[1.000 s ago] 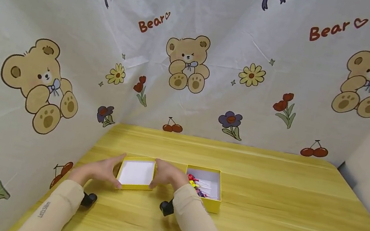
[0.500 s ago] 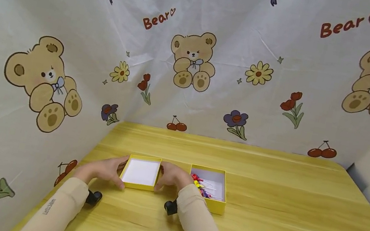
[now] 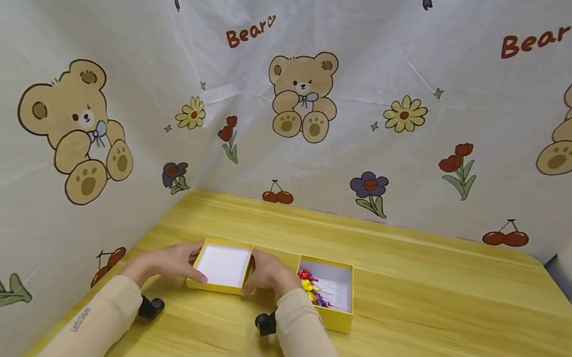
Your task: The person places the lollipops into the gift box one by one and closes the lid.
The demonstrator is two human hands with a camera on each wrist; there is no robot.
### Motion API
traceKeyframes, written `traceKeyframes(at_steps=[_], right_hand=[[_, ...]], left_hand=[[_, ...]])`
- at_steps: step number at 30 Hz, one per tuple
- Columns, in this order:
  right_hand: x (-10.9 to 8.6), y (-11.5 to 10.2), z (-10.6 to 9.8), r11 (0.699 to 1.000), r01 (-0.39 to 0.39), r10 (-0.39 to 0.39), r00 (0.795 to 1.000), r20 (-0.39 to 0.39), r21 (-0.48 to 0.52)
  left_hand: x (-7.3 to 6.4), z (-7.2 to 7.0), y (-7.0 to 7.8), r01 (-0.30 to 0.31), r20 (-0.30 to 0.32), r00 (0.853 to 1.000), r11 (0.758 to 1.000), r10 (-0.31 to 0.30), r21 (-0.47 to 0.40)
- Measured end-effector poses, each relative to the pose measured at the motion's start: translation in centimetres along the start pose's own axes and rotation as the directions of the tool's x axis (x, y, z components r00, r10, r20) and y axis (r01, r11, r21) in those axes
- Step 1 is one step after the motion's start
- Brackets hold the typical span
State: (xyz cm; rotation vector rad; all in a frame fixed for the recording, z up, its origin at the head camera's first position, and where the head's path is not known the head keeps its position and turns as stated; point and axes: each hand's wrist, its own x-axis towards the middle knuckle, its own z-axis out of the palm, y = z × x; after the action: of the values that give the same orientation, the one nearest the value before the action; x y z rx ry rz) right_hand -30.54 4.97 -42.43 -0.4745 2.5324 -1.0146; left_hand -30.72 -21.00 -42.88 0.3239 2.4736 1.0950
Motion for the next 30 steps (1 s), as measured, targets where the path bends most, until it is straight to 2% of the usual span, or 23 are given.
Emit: traceKeyframes(at_steps=[2, 5, 7, 10, 12, 14, 17, 20, 23, 25, 27, 30], right_hand=[[-0.3, -0.3, -0.3, 1.000, 0.012, -0.012, 1.000, 0.003, 0.018], [-0.8, -0.8, -1.0, 0.999, 0.021, -0.021, 1.000, 0.003, 0.029], [-1.1, -1.1, -1.6, 0.999, 0.021, -0.021, 1.000, -0.006, 0.050], [-1.5, -1.4, -2.6, 0.979, 0.008, -0.007, 1.000, -0.006, 0.206], [-1.7, -1.5, -3.4, 0.935, -0.004, 0.008, 1.000, -0.008, 0.356], [-2.0, -1.7, -4.1, 0.872, -0.022, 0.033, 0.999, -0.015, 0.488], [-2.3, -2.1, -5.1, 0.797, -0.028, 0.076, 0.996, -0.054, 0.604], [-2.5, -2.7, -6.0, 0.736, -0.023, 0.130, 0.986, -0.108, 0.677], [-2.6, -3.2, -6.9, 0.686, 0.000, 0.196, 0.963, -0.184, 0.728], [-2.8, -3.5, -7.4, 0.666, 0.025, 0.237, 0.940, -0.244, 0.745], [-3.0, -3.8, -7.8, 0.658, 0.052, 0.269, 0.916, -0.298, 0.751], [-3.3, -4.0, -8.2, 0.671, 0.078, 0.308, 0.875, -0.373, 0.737]], left_hand=[[0.1, 0.0, 0.2, -0.014, -0.024, 1.000, 1.000, 0.014, -0.015], [0.2, -0.2, 0.7, -0.034, -0.042, 0.999, 0.993, 0.029, -0.115], [0.3, -0.3, 1.3, -0.021, -0.069, 0.998, 0.981, 0.007, -0.195], [0.6, -0.5, 2.6, 0.002, -0.120, 0.992, 0.954, -0.039, -0.300], [0.8, -0.5, 3.6, -0.006, -0.158, 0.986, 0.930, -0.056, -0.369], [0.9, -0.4, 4.5, -0.032, -0.193, 0.980, 0.900, -0.058, -0.434], [1.0, -0.2, 5.9, -0.095, -0.249, 0.968, 0.850, -0.044, -0.518], [1.0, 0.1, 7.3, -0.155, -0.315, 0.948, 0.803, -0.042, -0.576], [1.1, 0.5, 8.6, -0.221, -0.396, 0.916, 0.750, -0.060, -0.624], [1.4, 0.8, 9.5, -0.270, -0.459, 0.885, 0.715, -0.079, -0.645], [1.9, 1.3, 10.4, -0.316, -0.528, 0.842, 0.693, -0.109, -0.648], [2.6, 2.2, 11.7, -0.374, -0.621, 0.769, 0.681, -0.151, -0.629]])
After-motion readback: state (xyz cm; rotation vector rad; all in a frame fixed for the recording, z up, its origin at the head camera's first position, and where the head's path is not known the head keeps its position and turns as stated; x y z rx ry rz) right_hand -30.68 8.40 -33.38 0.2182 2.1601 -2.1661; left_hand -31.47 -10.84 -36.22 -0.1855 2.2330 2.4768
